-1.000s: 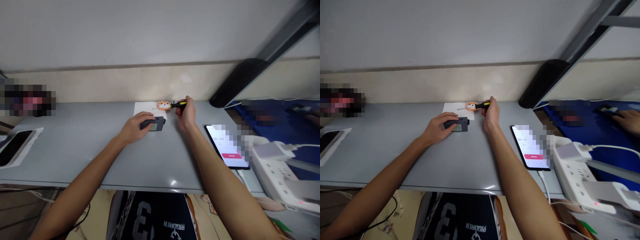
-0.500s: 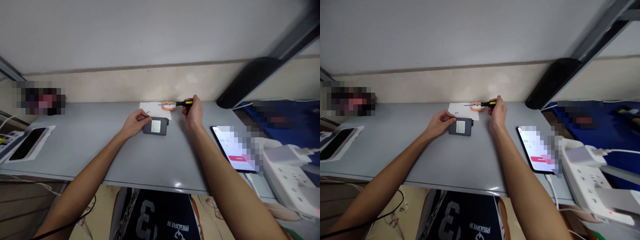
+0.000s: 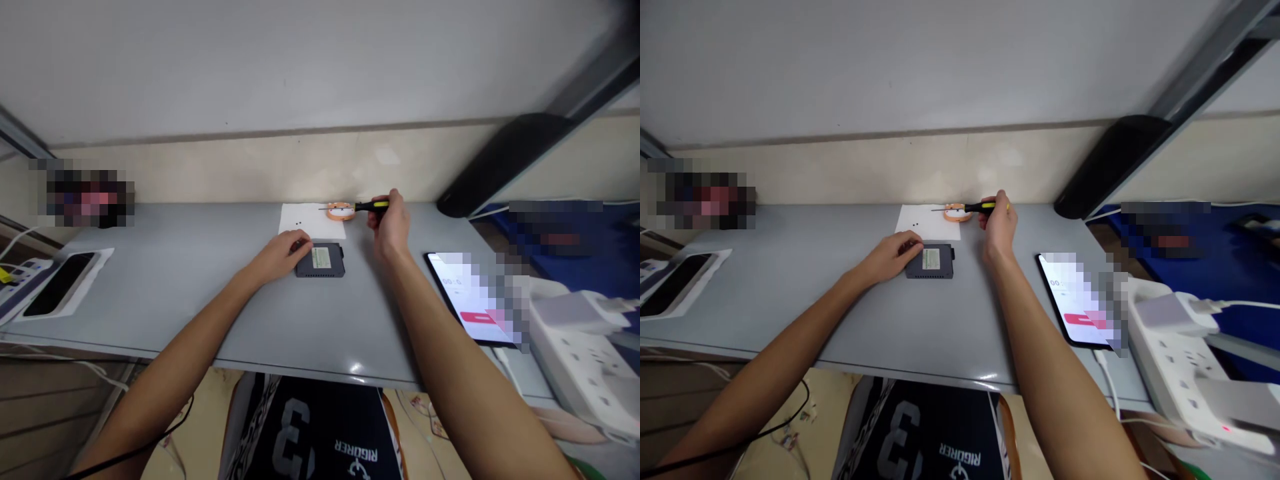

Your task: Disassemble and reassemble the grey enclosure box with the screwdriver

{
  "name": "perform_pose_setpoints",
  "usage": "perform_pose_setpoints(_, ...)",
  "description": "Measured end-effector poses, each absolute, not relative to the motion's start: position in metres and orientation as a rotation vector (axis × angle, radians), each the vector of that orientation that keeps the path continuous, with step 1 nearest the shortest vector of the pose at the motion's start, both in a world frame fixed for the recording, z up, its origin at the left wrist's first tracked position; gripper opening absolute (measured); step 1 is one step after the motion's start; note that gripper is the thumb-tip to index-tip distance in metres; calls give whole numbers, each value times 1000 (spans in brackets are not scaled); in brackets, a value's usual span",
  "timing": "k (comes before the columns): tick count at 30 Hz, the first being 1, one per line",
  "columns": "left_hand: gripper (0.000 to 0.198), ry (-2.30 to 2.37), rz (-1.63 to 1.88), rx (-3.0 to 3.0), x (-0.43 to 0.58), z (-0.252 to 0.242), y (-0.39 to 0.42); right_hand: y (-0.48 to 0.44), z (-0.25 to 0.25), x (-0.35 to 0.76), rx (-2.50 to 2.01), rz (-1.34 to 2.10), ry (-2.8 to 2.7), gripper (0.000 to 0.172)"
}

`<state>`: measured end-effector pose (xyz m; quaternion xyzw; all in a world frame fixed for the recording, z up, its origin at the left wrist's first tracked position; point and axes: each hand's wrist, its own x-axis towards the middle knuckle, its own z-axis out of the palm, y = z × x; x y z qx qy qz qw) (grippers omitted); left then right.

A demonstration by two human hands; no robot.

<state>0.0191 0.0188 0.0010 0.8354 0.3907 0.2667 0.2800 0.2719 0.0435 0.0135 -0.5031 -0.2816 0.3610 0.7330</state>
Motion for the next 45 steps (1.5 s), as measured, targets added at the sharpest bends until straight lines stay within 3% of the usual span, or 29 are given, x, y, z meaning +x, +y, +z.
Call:
perform_pose_setpoints(2, 44, 960, 657, 2253, 12, 4, 17, 43, 13, 272, -1114, 779, -659, 48)
perform_pose_setpoints(5, 92, 878, 512, 2347, 5, 11, 10, 43, 12, 268, -1151, 779, -789, 52)
perform_pose_setpoints(6, 99, 870, 469, 2377, 5, 13, 7, 42, 11, 265, -1163, 781, -847, 52)
perform_pose_setpoints(24, 47, 1071, 545, 2257, 15, 32, 1, 30, 10, 246, -1196, 806, -1200, 49)
perform_pose_setpoints(34, 65, 1276, 781, 2058, 30, 10, 3, 34, 25, 259, -1092, 853, -944, 55)
perform_pose_setpoints(45, 66, 1365, 940, 1775, 42, 0, 12, 27, 45, 270, -922, 897, -784, 43)
